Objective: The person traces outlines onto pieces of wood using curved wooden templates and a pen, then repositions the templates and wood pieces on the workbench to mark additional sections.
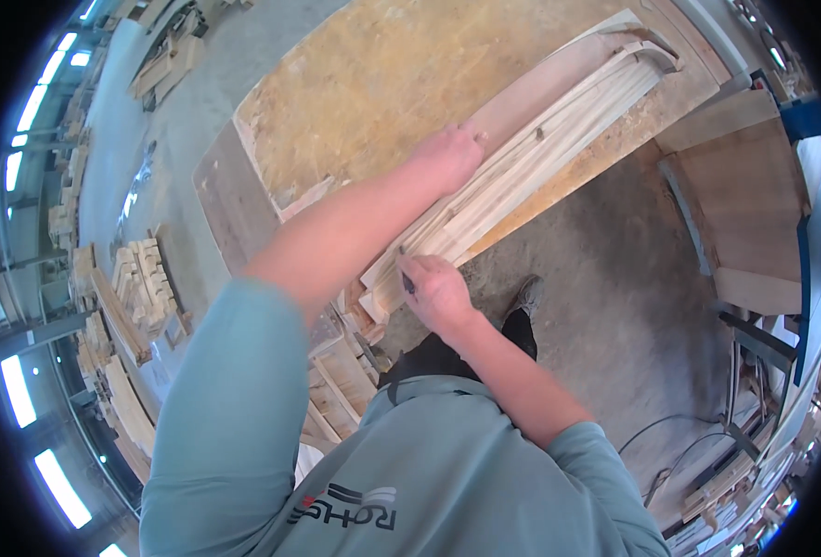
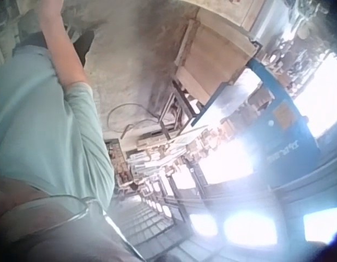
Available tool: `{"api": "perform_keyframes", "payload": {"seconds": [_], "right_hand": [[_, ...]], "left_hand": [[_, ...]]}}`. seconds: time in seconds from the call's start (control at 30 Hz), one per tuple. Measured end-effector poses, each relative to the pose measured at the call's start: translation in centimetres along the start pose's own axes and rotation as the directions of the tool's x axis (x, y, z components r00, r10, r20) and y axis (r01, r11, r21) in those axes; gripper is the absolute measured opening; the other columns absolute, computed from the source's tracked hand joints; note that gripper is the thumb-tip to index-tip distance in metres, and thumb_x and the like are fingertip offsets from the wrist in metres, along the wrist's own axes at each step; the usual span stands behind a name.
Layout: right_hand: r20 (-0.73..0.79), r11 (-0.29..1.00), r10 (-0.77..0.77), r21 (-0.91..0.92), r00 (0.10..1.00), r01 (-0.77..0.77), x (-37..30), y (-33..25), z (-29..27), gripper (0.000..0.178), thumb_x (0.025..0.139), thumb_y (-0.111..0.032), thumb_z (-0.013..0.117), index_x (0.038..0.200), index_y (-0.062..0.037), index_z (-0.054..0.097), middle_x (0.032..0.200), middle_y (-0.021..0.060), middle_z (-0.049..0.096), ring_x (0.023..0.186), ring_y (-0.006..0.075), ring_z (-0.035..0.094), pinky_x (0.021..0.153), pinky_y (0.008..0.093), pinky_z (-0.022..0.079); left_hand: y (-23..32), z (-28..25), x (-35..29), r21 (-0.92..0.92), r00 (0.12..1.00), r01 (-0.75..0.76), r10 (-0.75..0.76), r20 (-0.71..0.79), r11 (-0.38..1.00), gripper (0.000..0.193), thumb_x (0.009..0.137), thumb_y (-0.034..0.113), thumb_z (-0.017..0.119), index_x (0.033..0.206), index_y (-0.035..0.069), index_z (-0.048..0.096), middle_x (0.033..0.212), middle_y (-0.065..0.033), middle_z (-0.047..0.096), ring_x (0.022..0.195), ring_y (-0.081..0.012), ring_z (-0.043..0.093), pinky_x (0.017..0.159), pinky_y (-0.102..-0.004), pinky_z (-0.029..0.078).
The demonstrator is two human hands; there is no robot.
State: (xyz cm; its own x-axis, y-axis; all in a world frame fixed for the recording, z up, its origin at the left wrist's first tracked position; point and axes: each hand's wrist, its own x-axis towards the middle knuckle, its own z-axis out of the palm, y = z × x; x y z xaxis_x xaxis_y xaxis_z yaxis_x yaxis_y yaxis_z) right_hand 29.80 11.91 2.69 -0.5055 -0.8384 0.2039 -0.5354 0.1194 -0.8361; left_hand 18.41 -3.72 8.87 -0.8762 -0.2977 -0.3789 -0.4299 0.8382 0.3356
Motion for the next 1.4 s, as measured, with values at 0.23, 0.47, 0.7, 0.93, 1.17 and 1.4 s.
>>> {"api": "perform_keyframes", "payload": {"seconds": [0.23, 0.47, 0.7, 0.93, 1.17, 1.4], "right_hand": [[0.1, 0.992, -0.128, 0.024, 0.987, 0.126, -3.4, -2.3, 3.5, 0.027, 0.074, -0.003, 0.069, 0.1, -0.0051, 0.061, 0.078, 0.0111, 0.061, 0.077, 0.0321, 0.063, 0.071, 0.0418, 0.052], [0.223, 0.997, -0.07, 0.058, 0.972, 0.058, -4.0, -3.2, 3.1, 0.019, 0.079, -0.007, 0.068, 0.098, -0.0067, 0.063, 0.079, 0.013, 0.061, 0.077, 0.033, 0.062, 0.07, 0.0428, 0.052], [0.26, 0.996, -0.049, 0.084, 0.964, 0.028, -5.7, -3.1, 2.3, 0.014, 0.083, -0.012, 0.067, 0.096, -0.0065, 0.064, 0.079, 0.0136, 0.063, 0.077, 0.0346, 0.063, 0.07, 0.0437, 0.053], [0.417, 0.96, 0.272, -0.062, 0.867, -0.272, -7.4, -0.6, -2.5, 0.015, 0.085, -0.013, 0.066, 0.098, -0.0066, 0.069, 0.086, 0.0156, 0.068, 0.079, 0.037, 0.064, 0.071, 0.0426, 0.053], [-0.008, 0.888, 0.457, -0.057, 0.89, -0.456, -16.4, 1.4, -9.9, 0.021, 0.086, -0.016, 0.065, 0.105, -0.007, 0.07, 0.101, 0.0181, 0.069, 0.094, 0.0376, 0.066, 0.081, 0.0428, 0.054], [-0.18, 0.7, 0.684, -0.109, 0.707, -0.705, -27.4, 3.1, -18.5, 0.022, 0.088, -0.018, 0.067, 0.107, -0.0079, 0.073, 0.091, 0.0174, 0.072, 0.08, 0.031, 0.069, 0.075, 0.0361, 0.055]], "left_hand": [[-0.5, 0.6, 0.0, 0.017, 0.998, -0.063, 0.063, -0.012, 0.998, 0.049, 0.104, 0.036, 0.031, 0.13, 0.0, 0.052, 0.126, -0.0269, 0.058, 0.116, -0.0442, 0.055, 0.101, -0.0495, 0.043], [-1.1, 1.6, 0.8, 0.042, 0.997, -0.072, 0.073, -0.007, 0.996, 0.047, 0.105, 0.033, 0.03, 0.127, -0.003, 0.051, 0.122, -0.0293, 0.06, 0.112, -0.045, 0.058, 0.099, -0.0506, 0.046], [-3.2, 4.5, 3.2, 0.028, 0.997, -0.038, 0.04, -0.064, 0.999, 0.047, 0.104, 0.033, 0.031, 0.123, -0.004, 0.053, 0.123, -0.0271, 0.06, 0.113, -0.0442, 0.058, 0.098, -0.0502, 0.047], [-1.1, 1.8, 1.9, 0.07, 0.997, -0.08, 0.081, -0.011, 0.994, 0.043, 0.101, 0.029, 0.039, 0.122, -0.002, 0.06, 0.131, -0.0239, 0.056, 0.116, -0.0434, 0.056, 0.101, -0.0477, 0.046], [-2.8, 3.8, 4.4, -0.128, 0.978, -0.202, 0.194, -0.07, 0.971, 0.043, 0.098, 0.02, 0.044, 0.134, 0.0, 0.054, 0.14, -0.0229, 0.049, 0.127, -0.0389, 0.049, 0.109, -0.0442, 0.04], [-5.0, 3.8, 1.8, 0.087, 0.999, -0.037, 0.035, 0.032, 0.996, 0.041, 0.098, 0.036, 0.048, 0.116, 0.005, 0.068, 0.137, -0.0214, 0.055, 0.126, -0.0384, 0.048, 0.108, -0.0466, 0.039]]}}
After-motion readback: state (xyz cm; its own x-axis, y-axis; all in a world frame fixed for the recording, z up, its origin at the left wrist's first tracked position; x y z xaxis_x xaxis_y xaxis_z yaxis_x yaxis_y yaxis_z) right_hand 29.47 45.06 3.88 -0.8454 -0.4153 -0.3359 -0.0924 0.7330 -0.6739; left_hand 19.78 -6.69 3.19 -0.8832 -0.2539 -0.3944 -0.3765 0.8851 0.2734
